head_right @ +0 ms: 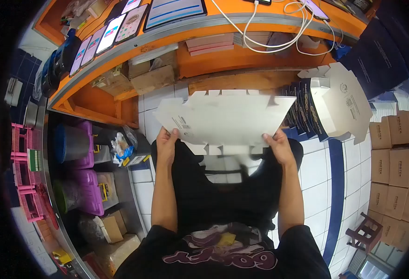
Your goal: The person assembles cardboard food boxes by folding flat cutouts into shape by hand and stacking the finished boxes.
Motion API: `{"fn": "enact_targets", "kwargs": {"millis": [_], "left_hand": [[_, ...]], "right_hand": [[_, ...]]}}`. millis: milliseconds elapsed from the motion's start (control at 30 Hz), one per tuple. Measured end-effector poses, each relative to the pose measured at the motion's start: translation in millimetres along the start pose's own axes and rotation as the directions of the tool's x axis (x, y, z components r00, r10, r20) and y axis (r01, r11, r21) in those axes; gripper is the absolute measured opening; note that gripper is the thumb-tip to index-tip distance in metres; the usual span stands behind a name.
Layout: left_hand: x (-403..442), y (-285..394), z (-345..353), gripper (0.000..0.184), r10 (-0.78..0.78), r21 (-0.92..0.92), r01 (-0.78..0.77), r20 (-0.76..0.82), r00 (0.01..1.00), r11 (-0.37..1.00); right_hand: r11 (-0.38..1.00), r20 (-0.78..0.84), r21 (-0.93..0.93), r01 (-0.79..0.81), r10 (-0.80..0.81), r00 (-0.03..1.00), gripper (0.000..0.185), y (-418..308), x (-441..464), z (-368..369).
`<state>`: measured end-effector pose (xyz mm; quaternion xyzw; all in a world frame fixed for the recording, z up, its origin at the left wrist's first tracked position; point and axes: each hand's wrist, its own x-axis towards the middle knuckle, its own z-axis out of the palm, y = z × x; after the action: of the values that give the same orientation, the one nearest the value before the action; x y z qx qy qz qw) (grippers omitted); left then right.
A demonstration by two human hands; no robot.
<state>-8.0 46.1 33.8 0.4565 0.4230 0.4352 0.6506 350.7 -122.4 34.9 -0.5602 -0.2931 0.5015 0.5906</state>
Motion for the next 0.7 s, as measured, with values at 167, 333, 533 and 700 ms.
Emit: {"fn": "enact_targets", "kwargs": {"millis": [167, 333, 533, 700], "left_hand": [[12.0, -11.8, 6.1, 0.037, 0.143, 0.168, -0.116, -0.160, 0.977, 0.979], [36.8, -65.5, -9.1, 0.054, 0.015, 0.847, 0.128, -0.158, 0.987, 0.517], [44.5, -85.5, -18.6, 0.055, -0.083, 0.698, 0.142, -0.118, 0.990, 0.701], [46.5, -96.9, -20.6, 0.055, -0.048, 0.612, 0.146, -0.175, 0.983, 0.777]], "right_hand": [[0.975, -0.111, -0.126, 0.186, -0.200, 0.974, 0.049, 13.6, 20.0, 15.8], [0.506, -0.282, -0.851, -0.137, -0.221, 0.934, 0.051, 89.4, 47.5, -8.4], [0.568, -0.272, -0.819, -0.075, -0.271, 0.923, 0.034, 94.8, 50.0, 0.1], [0.677, -0.451, -0.671, -0.302, -0.048, 0.891, 0.040, 77.5, 43.1, 9.3]]}}
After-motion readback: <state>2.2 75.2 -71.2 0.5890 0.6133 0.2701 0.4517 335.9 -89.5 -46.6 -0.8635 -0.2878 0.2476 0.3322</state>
